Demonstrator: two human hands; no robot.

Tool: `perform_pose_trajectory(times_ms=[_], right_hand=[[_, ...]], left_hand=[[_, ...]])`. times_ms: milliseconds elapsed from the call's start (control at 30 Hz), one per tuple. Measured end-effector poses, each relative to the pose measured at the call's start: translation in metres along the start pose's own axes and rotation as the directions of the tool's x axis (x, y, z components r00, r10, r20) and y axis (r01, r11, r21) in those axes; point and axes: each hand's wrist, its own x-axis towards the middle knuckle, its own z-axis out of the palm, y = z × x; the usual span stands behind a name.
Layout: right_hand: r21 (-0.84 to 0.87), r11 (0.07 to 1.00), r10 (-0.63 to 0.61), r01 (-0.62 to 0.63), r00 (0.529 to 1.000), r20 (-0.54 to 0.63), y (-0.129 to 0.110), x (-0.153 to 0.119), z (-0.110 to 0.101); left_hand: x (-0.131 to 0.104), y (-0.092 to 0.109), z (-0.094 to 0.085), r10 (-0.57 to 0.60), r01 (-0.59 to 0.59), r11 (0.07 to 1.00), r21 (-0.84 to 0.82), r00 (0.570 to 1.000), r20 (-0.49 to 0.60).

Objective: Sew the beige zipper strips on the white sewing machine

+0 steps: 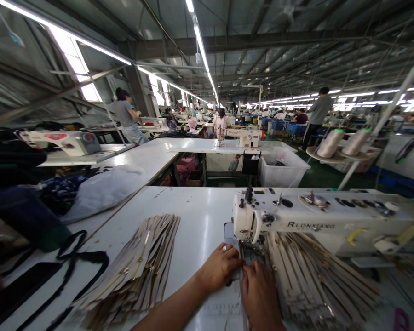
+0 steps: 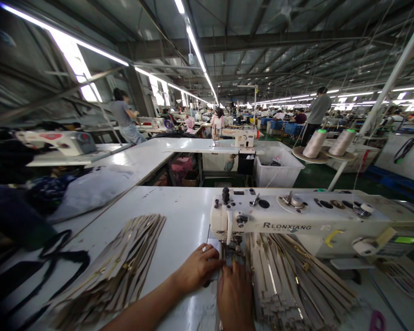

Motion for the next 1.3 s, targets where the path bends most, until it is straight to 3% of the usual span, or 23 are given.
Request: perform_pose_trajectory(times_ms=[233, 633, 1300], right_hand=[[-0.04, 0.999, 0.008, -0.008, 1.0, 0.003, -0.003, 0.017, 0.002], [-0.036, 0.999, 0.017, -0.018, 1.0, -0.025, -0.002, 0.015, 0.011], [-0.051, 0.998, 0.034, -0.035, 0.999, -0.033, -0.005, 0.016, 0.013]], left_hand=[[0.0, 0.001, 0.0, -0.064, 0.066, 0.995, 0.079, 0.998, -0.022], [0.001, 0.001, 0.002, -0.115, 0.117, 0.99, 0.074, 0.993, -0.03], [0.002, 0.001, 0.0, -0.092, 0.094, 0.993, 0.071, 0.995, -0.041]])
